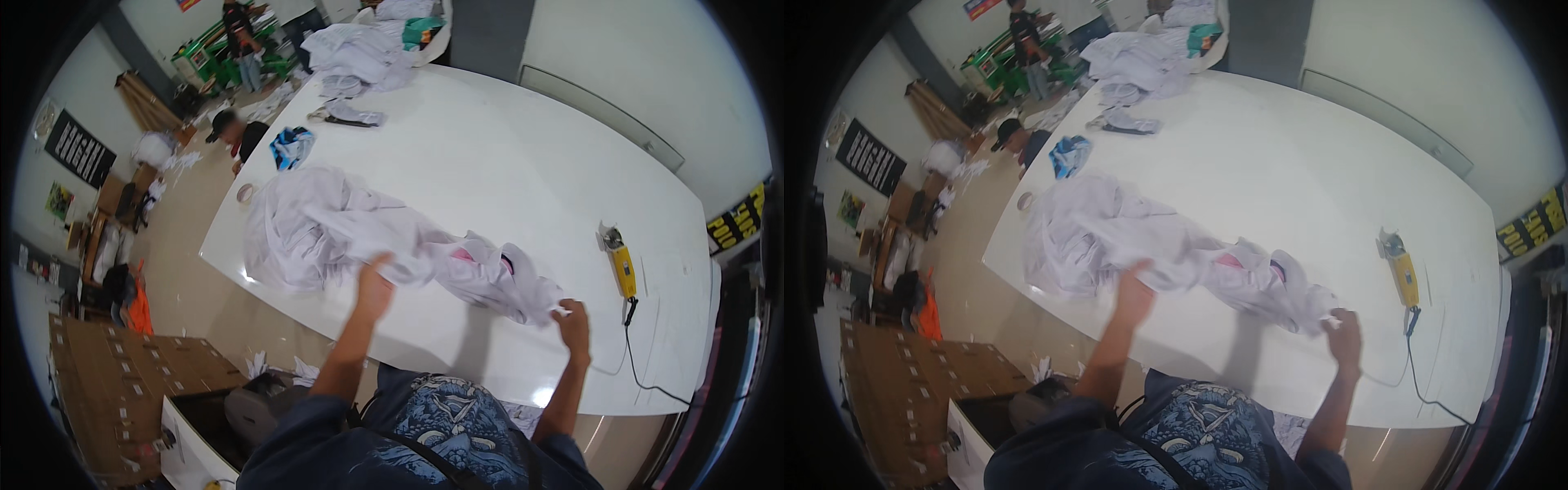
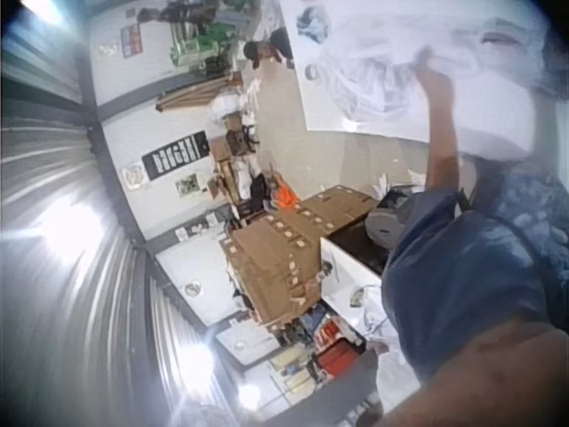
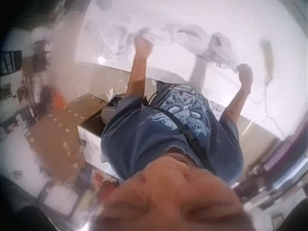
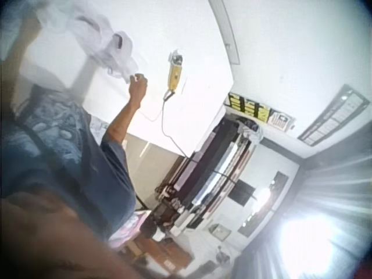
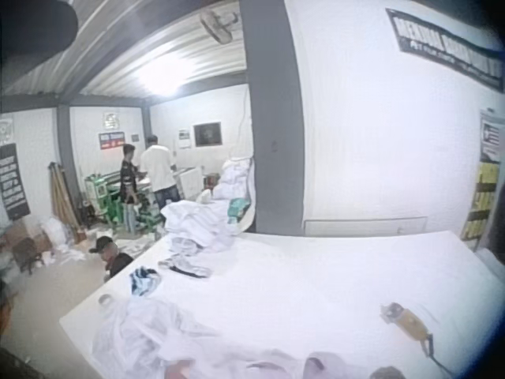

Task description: The person lays a white t-shirt on a table, places a pink and purple patterned design on top, and uses a yellow electric cutter to cut the fabric along the design's outline. The person then flips the shirt over and repeats the cutting process on the other side.

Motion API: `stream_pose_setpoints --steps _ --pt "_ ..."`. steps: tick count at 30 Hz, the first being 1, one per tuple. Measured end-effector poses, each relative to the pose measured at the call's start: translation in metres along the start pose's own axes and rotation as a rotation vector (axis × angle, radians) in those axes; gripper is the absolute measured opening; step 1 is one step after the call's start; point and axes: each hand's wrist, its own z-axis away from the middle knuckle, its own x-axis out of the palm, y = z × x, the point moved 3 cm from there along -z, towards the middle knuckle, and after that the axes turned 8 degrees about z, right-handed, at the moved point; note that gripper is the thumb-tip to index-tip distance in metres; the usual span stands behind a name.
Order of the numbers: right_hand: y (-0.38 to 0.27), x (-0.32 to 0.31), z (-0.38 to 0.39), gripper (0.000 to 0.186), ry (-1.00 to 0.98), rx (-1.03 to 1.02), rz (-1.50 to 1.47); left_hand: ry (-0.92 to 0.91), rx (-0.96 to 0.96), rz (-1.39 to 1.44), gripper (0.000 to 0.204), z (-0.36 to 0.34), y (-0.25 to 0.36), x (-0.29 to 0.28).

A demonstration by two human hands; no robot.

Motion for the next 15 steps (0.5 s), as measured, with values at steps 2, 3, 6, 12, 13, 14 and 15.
stream_pose_setpoints --steps 2,3,6,12,13,14,15 --pt "-0.046 0.030 0.019 0.047 -0.201 -0.006 -0.498 0.062 -0.119 -0.165 0.039 0.040 -0.059 0.009" --pt "-0.075 0.040 0.029 0.050 -0.286 -0.018 -0.603 0.039 -0.126 -0.221 0.040 0.059 -0.077 0.017" --pt "-0.165 0.046 0.058 0.050 -0.421 -0.256 -0.686 0.102 -0.197 -0.529 0.026 0.101 -0.100 0.038" --pt "-0.199 0.033 0.062 0.031 -0.799 -0.099 -0.599 -0.227 -0.245 -0.801 0.033 0.097 -0.070 0.062" --pt "-0.190 0.029 0.061 0.027 -0.762 -0.099 -0.687 -0.255 -0.292 -0.865 0.030 0.093 -0.061 0.061" --pt "-0.177 0.022 0.059 0.024 -0.720 -0.111 -0.792 -0.281 -0.337 -0.929 0.029 0.090 -0.049 0.059" --pt "-0.163 0.014 0.054 0.022 -0.667 -0.148 -0.937 -0.305 -0.382 -0.993 0.028 0.088 -0.034 0.057"
